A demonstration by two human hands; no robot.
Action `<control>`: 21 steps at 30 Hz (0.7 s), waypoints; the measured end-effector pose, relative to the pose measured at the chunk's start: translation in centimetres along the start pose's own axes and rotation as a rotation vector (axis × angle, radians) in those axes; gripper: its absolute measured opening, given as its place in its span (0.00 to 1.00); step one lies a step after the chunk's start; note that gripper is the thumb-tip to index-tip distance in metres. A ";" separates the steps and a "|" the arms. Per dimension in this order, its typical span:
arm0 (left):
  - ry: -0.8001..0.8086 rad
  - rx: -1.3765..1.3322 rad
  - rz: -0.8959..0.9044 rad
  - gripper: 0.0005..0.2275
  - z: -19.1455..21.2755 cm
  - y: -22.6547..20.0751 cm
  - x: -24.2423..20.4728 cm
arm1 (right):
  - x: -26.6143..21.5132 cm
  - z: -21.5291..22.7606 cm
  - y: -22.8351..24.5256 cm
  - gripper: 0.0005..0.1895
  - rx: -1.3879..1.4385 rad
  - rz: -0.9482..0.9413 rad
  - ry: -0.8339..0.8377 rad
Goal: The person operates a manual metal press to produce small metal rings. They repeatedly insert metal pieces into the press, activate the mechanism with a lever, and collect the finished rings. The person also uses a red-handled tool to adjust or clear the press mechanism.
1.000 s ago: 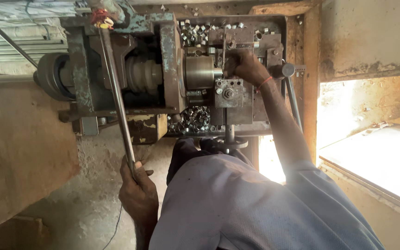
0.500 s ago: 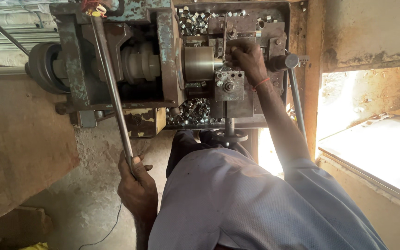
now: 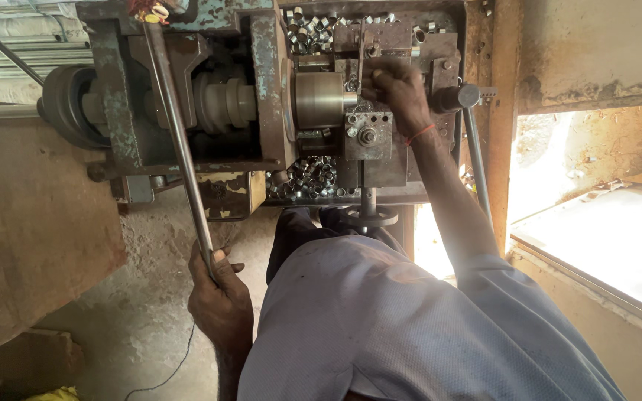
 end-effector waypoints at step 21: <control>0.020 -0.048 0.044 0.18 0.6 -0.8 0.1 | 0.0 4.1 0.6 0.10 0.003 0.460 -0.259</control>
Point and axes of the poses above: each hand's wrist, its own x-axis towards the middle knuckle, its own z-axis out of the back of the hand, y = z × x, the point moved 5 cm from there along x, towards the middle knuckle, and after that the axes turned 12 degrees about x, right-handed, at the moved point
